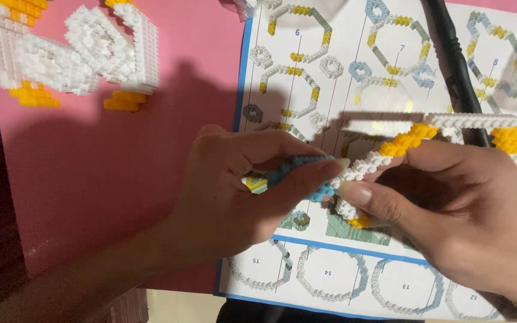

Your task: Assembling a complex structure using small interlocking plastic toy blocks while following a printed instruction manual.

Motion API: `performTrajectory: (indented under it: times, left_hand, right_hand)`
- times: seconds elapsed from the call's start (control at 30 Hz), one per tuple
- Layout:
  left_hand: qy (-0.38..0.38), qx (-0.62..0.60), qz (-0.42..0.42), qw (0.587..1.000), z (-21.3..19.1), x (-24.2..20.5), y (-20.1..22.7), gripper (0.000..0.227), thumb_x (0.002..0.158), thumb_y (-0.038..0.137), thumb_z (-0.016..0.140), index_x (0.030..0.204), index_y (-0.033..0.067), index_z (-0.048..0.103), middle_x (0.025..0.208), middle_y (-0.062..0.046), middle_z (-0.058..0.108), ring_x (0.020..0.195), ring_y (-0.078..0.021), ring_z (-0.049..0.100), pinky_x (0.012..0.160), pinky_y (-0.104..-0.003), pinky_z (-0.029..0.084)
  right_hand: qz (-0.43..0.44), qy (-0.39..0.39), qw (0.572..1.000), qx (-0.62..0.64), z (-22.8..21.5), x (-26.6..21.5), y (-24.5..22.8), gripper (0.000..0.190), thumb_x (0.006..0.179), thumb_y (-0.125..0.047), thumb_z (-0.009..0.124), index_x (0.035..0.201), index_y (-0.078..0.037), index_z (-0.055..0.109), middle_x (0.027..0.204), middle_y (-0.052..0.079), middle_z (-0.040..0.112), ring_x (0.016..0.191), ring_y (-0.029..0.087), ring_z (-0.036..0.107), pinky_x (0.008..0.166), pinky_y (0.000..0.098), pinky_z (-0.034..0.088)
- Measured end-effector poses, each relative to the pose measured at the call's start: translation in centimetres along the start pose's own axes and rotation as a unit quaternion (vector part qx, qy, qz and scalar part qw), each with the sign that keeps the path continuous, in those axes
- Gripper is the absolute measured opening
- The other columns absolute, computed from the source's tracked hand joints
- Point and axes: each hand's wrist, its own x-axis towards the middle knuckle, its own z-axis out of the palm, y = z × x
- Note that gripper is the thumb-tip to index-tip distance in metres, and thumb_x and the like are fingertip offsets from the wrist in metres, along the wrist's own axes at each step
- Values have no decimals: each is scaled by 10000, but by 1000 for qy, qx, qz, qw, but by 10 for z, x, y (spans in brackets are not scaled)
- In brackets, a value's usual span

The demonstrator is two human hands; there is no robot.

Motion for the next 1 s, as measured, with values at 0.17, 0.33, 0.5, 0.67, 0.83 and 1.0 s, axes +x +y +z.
performTrajectory:
  times: [0.17,0.33,0.5,0.67,0.83,1.0]
  left_hand:
    - [-7,-19,-17,1000,0,0,1,208,975,235,723,939,45,800,633,25,650,556,-34,492,504,-216,384]
    - [-1,-34,-36,999,1,0,0,185,962,211,743,953,38,809,695,2,722,588,-43,567,518,-212,439]
    - [-1,-22,-24,999,1,-1,-1,208,972,236,724,927,48,801,660,17,686,572,-41,539,511,-224,412]
    - [3,-44,-31,999,4,-1,1,195,978,211,727,921,38,796,654,10,679,558,-53,529,490,-230,404]
    - [5,-41,-105,994,3,2,6,222,945,263,753,889,58,819,637,41,649,589,-23,481,504,-232,392]
    - [18,-53,-125,991,6,1,6,256,935,291,750,902,50,829,627,36,657,575,-34,502,499,-225,399]
  right_hand:
    - [3,3,1000,-6,1,0,-2,615,847,-77,935,573,-17,387,518,99,492,530,175,405,387,374,383]
    - [7,-3,1000,-13,0,1,-4,513,859,-84,936,559,22,533,526,109,634,527,160,505,396,358,449]
    - [27,-11,999,-13,0,2,-8,424,862,-83,940,587,72,658,511,131,624,504,180,470,394,372,402]
    - [34,-11,999,-10,1,3,-12,235,841,-66,930,692,76,818,522,145,706,486,195,546,414,363,453]
    - [30,-9,1000,-2,2,5,-12,237,845,-67,931,696,69,806,528,130,703,498,162,544,396,336,451]
    - [-1,-36,999,5,-2,6,-12,247,868,-108,904,701,40,798,473,119,659,401,174,513,344,337,402]
